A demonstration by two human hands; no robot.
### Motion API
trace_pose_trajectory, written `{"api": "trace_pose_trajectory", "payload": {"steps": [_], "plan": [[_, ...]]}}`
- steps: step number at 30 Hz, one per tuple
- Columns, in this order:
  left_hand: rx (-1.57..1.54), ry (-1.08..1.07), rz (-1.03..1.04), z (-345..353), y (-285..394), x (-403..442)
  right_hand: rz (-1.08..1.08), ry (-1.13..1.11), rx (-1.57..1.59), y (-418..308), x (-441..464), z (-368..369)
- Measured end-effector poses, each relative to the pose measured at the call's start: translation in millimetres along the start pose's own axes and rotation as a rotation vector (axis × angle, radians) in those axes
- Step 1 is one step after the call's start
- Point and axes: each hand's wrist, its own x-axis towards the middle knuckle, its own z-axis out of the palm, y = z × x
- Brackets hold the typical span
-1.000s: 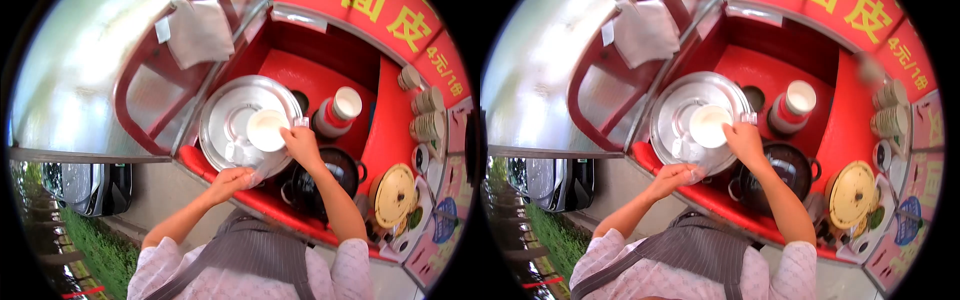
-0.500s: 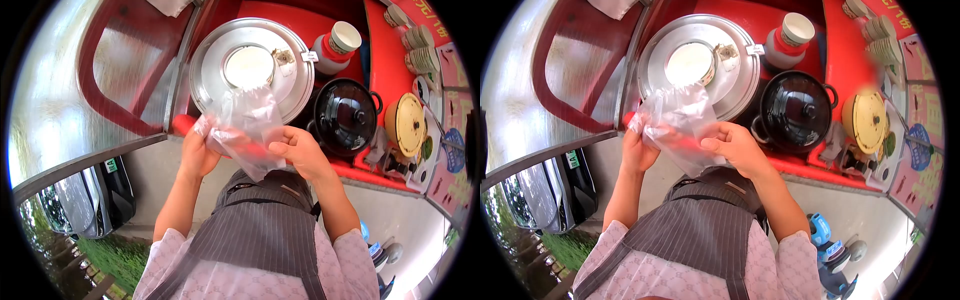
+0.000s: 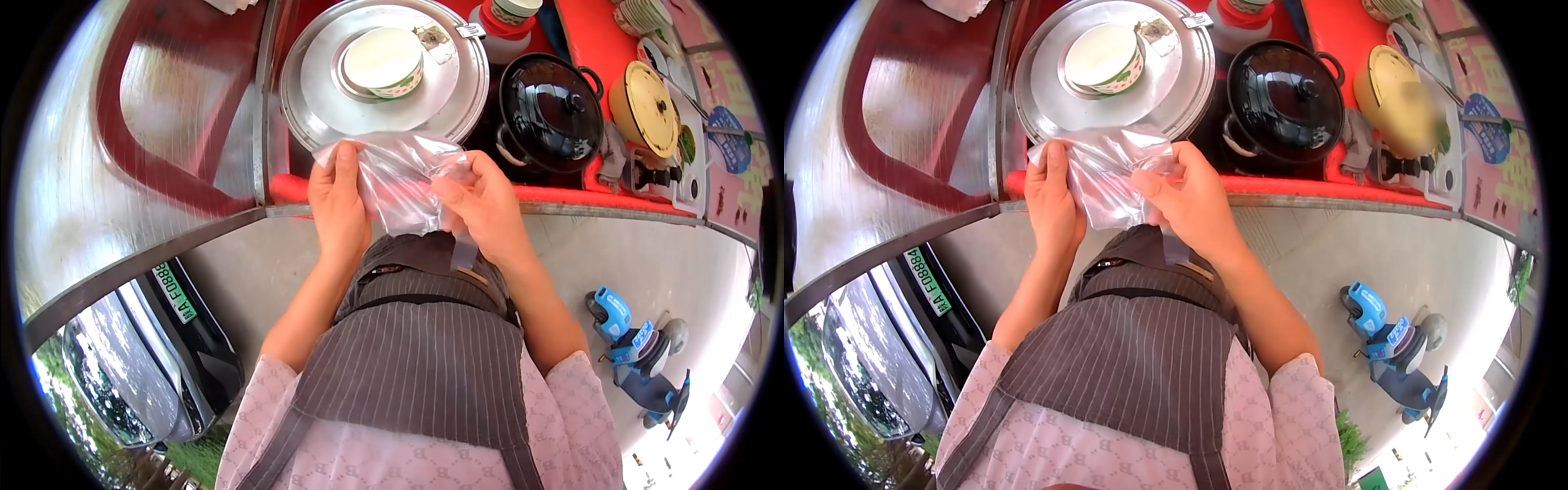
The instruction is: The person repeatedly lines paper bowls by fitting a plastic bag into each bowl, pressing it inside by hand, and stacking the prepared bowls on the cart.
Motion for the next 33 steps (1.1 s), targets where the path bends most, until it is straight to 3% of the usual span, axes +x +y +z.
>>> {"api": "trace_pose_trajectory", "payload": {"steps": [2,4,6,7,10,13,14,16,18,20,21,22,24,26,28,30,33], "plan": [[0.171,0.009,0.063,5,6,-1,0.122,0.020,0.036,1,-8,3],[0.247,-0.022,0.089,4,10,1,0.077,0.088,-0.052,6,-11,5],[0.418,-0.092,0.075,-3,12,5,-0.287,0.212,-0.490,9,0,3],[0.414,-0.099,0.072,-5,16,5,-0.351,0.245,-0.605,1,2,7],[0.377,-0.174,-0.239,-1,29,1,-0.423,0.224,-0.806,-7,8,14],[1.033,-0.532,0.122,3,35,-8,-0.549,0.162,-0.909,-13,10,20],[1.031,-0.527,0.121,-2,36,-5,-0.608,0.111,-0.958,-14,10,23],[1.382,-0.516,0.221,-7,42,4,-0.659,0.001,-1.078,-16,0,34],[1.603,-0.512,0.019,-5,65,13,-0.714,-0.111,-1.196,-15,-5,38],[1.426,-0.288,0.515,-8,72,15,-0.680,-0.117,-1.454,-12,-4,32],[1.458,-0.401,0.566,-4,78,11,-0.739,-0.065,-1.705,-18,5,25],[1.455,-0.392,0.567,-7,80,8,-0.585,0.018,-1.650,-15,20,10],[1.066,-0.997,0.595,-10,83,9,-0.536,0.165,-1.698,-27,39,-4],[1.114,-0.940,0.624,-7,83,15,-0.641,0.132,-1.629,-42,49,1],[1.502,-0.432,0.545,-1,88,28,-0.731,0.104,-1.555,-59,49,12],[1.598,-0.308,0.771,-8,93,55,-0.670,-0.258,-1.430,-71,46,26],[1.748,-0.256,0.669,-32,97,93,-0.584,-0.506,-1.362,-78,60,31]]}}
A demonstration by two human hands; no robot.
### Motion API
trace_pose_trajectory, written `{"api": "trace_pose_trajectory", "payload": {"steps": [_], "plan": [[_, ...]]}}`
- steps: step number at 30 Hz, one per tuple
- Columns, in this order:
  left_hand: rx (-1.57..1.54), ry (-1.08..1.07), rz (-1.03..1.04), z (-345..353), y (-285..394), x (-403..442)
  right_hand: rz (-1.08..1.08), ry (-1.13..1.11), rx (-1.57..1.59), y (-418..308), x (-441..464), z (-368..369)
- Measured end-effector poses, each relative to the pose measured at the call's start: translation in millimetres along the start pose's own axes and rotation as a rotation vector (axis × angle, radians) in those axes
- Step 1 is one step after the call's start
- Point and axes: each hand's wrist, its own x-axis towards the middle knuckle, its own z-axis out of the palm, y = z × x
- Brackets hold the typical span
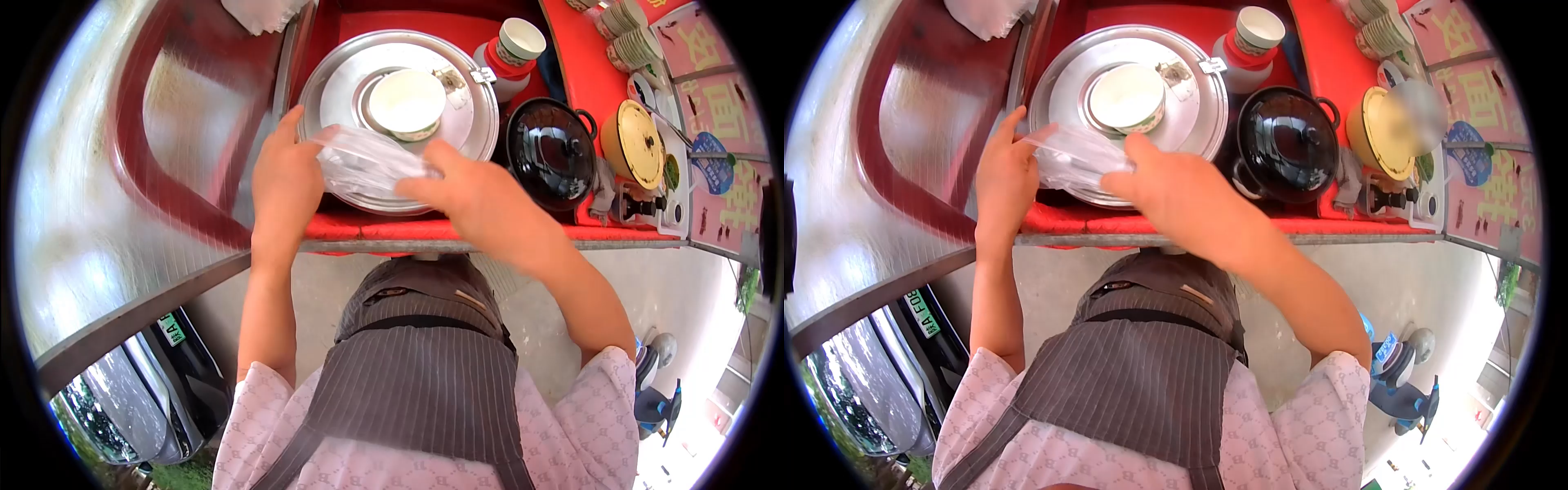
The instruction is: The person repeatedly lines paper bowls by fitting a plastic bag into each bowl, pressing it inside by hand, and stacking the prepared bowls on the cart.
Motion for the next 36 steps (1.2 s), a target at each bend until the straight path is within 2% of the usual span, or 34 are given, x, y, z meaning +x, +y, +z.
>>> {"api": "trace_pose_trajectory", "payload": {"steps": [1,3,4,6,8,9,10,11,13,14,16,17,19,22,24,26,27,28,29,31,32,33,34,35,36], "plan": [[0.004,0.006,-0.001,2,-4,7,-0.006,0.004,-0.003,11,8,0],[-0.490,-0.055,0.020,4,-10,19,0.006,0.287,0.097,43,30,2],[-0.490,-0.052,0.018,6,-4,26,0.100,0.288,0.154,45,42,-10],[-1.472,-0.137,-0.276,13,19,45,0.137,0.313,0.245,64,68,-10],[-1.554,-0.129,-0.301,24,24,62,0.178,0.340,0.335,78,90,-7],[-1.635,-0.123,-0.329,31,24,69,0.264,0.319,0.429,83,98,-4],[-1.547,-0.087,-0.308,42,22,75,0.350,0.296,0.521,89,105,-2],[-1.547,-0.084,-0.304,52,16,79,0.347,0.299,0.518,101,109,3],[-1.010,-0.049,-0.236,67,2,81,0.202,0.346,0.243,124,110,20],[-1.009,-0.047,-0.234,72,-4,80,0.172,0.357,0.078,131,106,27],[-0.683,-0.118,-0.200,76,-9,75,0.228,0.297,0.059,125,97,24],[-0.682,-0.118,-0.200,78,-9,73,0.281,0.236,0.041,122,95,22],[-1.018,-0.456,-0.417,77,-3,72,0.339,0.200,0.073,126,96,27],[-0.929,-0.564,-0.363,78,8,79,0.447,0.121,0.128,139,97,35],[-1.020,-0.599,-0.362,89,16,77,0.500,0.070,0.156,140,92,33],[-1.107,-0.629,-0.355,96,18,71,0.811,-0.037,0.653,133,85,23],[-1.227,-0.497,-0.424,96,22,62,0.814,-0.030,0.652,131,78,25],[-1.343,-0.363,-0.490,95,27,55,0.784,0.070,0.819,129,68,30],[-1.345,-0.373,-0.482,94,31,47,0.751,0.171,0.985,125,58,35],[-1.965,-0.162,-0.609,92,35,27,0.751,0.256,1.091,114,43,41],[-2.193,-0.148,-0.577,97,32,14,0.737,0.296,1.239,105,36,41],[-2.190,-0.154,-0.577,103,35,5,0.716,0.338,1.386,98,31,43],[-2.360,-0.124,-0.535,109,44,-2,0.701,0.367,1.524,92,28,51],[-2.529,-0.091,-0.488,113,52,-7,0.701,0.371,1.527,83,26,55],[-2.571,-0.100,-0.446,115,60,-8,0.615,0.425,1.715,73,25,57]]}}
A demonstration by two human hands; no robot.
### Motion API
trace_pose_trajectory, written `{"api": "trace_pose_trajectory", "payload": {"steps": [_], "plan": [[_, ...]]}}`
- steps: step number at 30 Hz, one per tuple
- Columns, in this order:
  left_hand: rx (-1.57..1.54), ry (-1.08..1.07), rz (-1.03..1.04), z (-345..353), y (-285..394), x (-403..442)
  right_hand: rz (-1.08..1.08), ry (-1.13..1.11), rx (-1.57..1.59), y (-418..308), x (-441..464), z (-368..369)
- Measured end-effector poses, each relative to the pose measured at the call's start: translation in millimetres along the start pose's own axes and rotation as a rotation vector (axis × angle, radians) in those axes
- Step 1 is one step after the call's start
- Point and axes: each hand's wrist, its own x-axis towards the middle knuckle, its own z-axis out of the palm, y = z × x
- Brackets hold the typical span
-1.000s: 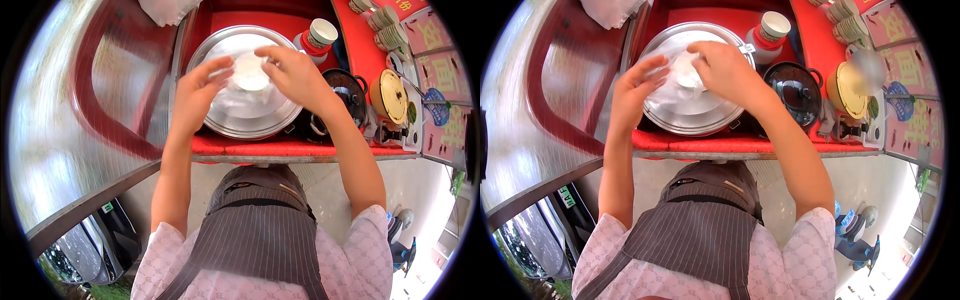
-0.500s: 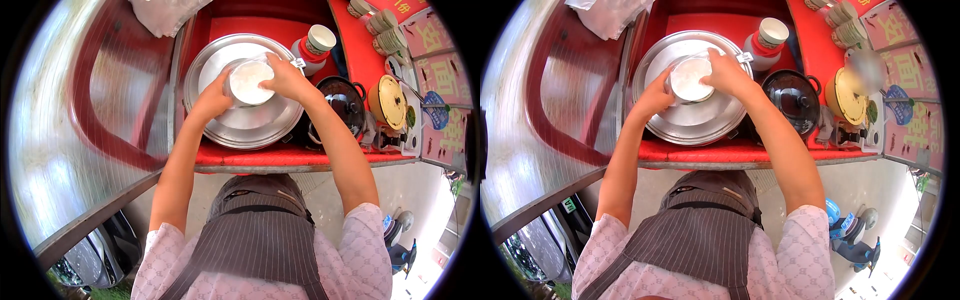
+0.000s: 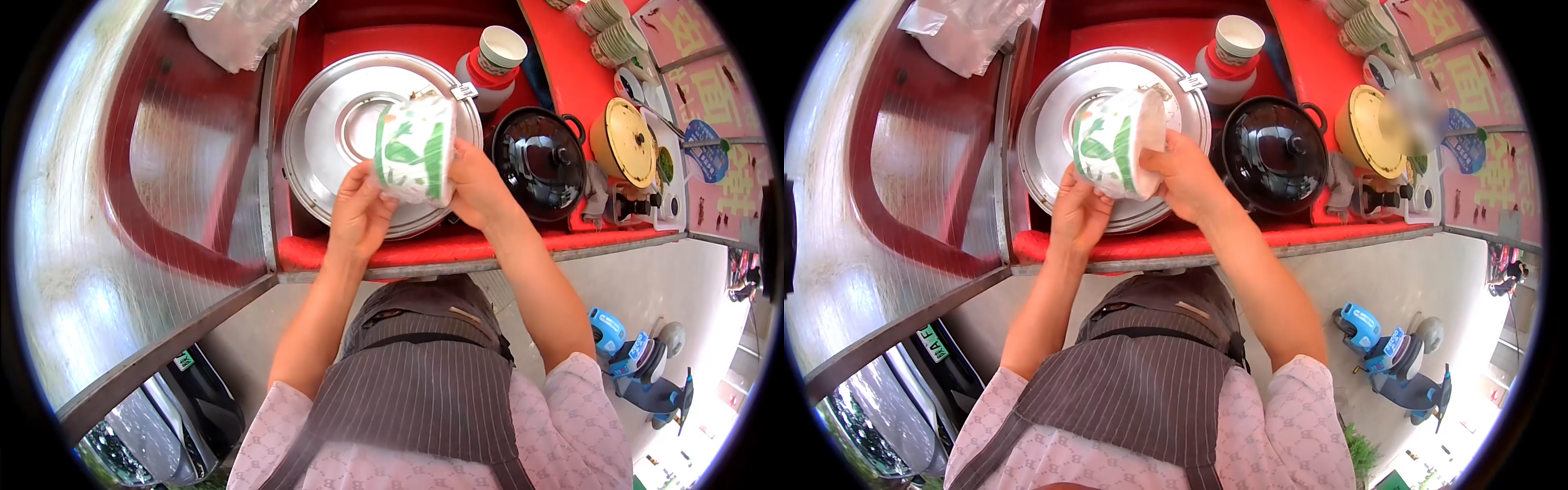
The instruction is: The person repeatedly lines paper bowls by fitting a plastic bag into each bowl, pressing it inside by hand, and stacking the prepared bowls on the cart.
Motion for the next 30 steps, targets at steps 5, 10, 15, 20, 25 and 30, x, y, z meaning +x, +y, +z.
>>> {"api": "trace_pose_trajectory", "payload": {"steps": [5,10,15,20,25,30], "plan": [[0.192,0.226,0.051,35,-7,-12,-0.084,-0.005,0.092,11,-24,13],[0.820,0.307,0.317,64,-6,-63,-0.235,0.197,-0.106,16,-40,17],[0.926,0.232,0.341,63,-11,-68,-0.347,0.117,-0.186,32,-61,36],[0.419,0.264,0.212,90,3,-52,-0.219,0.021,0.043,38,-78,22],[-0.045,0.088,-0.114,96,11,-59,-0.325,0.132,0.094,55,-73,16],[0.357,0.185,-0.158,111,-2,-77,-0.449,0.107,0.001,41,-69,3]]}}
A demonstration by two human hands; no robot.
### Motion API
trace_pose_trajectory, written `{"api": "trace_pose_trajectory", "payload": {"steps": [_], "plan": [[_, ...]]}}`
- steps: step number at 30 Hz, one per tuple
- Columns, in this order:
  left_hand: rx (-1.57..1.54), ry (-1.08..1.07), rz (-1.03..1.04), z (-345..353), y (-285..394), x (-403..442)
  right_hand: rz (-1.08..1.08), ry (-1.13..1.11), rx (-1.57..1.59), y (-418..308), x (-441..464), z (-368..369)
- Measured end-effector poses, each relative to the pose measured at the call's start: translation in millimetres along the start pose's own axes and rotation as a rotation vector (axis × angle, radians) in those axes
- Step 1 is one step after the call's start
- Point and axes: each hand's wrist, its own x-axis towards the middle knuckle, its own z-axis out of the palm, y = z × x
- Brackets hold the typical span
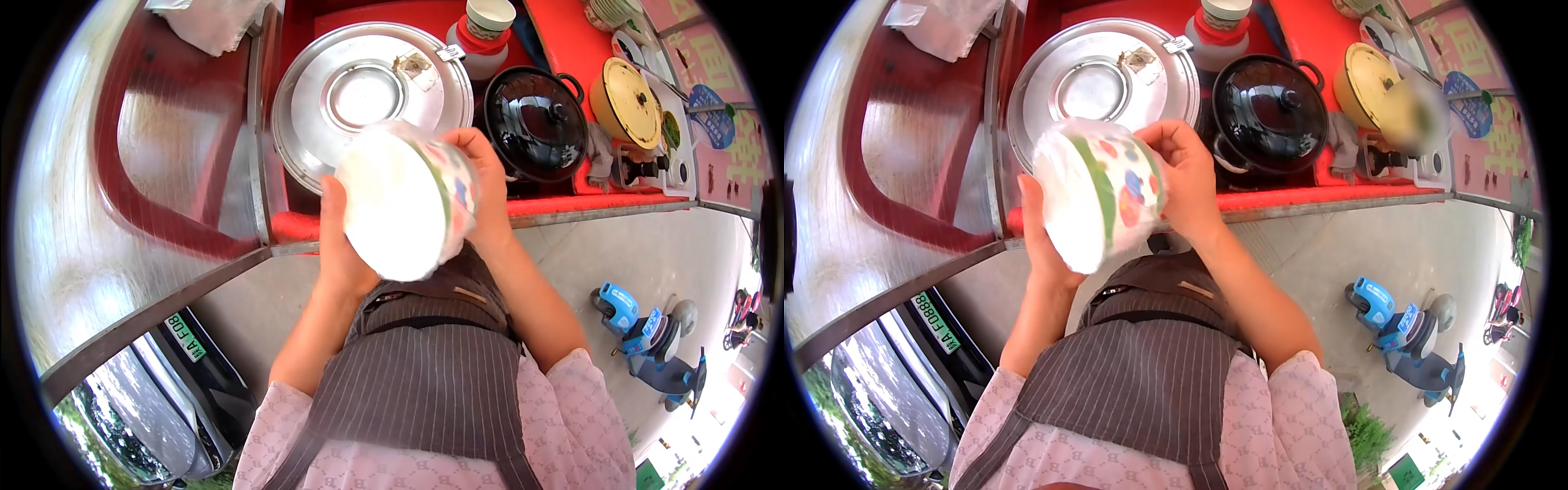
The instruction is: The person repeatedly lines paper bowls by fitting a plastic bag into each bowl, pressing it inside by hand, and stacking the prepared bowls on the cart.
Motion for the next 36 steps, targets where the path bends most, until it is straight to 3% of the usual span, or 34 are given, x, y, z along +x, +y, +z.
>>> {"api": "trace_pose_trajectory", "payload": {"steps": [3,6,8,9,11,13,14,16,19,24,26,30,32,33,36], "plan": [[0.153,-0.034,-0.111,2,-8,-7,-0.094,-0.125,0.020,0,7,-8],[0.167,-0.075,-0.034,0,-13,-4,-0.090,-0.177,-0.007,-8,8,-17],[0.234,0.029,0.110,-1,-17,4,-0.144,0.071,-0.604,-25,7,-20],[0.234,0.032,0.111,-12,-18,9,-0.229,0.126,-0.571,-31,3,-21],[0.748,0.156,0.298,-37,-18,20,-0.441,0.020,-0.711,-57,-11,-18],[0.727,0.203,0.337,-26,-29,22,-0.314,-0.138,-0.804,-76,-28,1],[0.779,0.148,0.369,-23,-36,22,-0.429,-0.223,-0.929,-66,-27,3],[0.865,0.079,0.399,-9,-49,20,-0.397,-0.322,-1.018,-46,-26,3],[0.590,0.046,0.300,-3,-69,24,-0.295,-0.413,-1.033,-50,-16,-6],[0.489,0.054,0.234,13,-78,42,-0.098,-0.494,-0.963,-61,-7,-34],[0.395,0.049,0.194,17,-77,53,-0.336,-0.287,-0.928,-86,-3,-37],[0.317,0.031,0.214,37,-78,74,-0.316,-0.064,-0.854,-124,12,-69],[0.284,0.035,0.250,55,-86,85,0.034,0.006,-0.857,-130,20,-86],[0.283,0.026,0.252,60,-91,91,0.075,-0.041,-0.936,-127,25,-94],[0.349,0.081,0.353,84,-119,119,-0.111,-0.029,-0.864,-106,45,-121]]}}
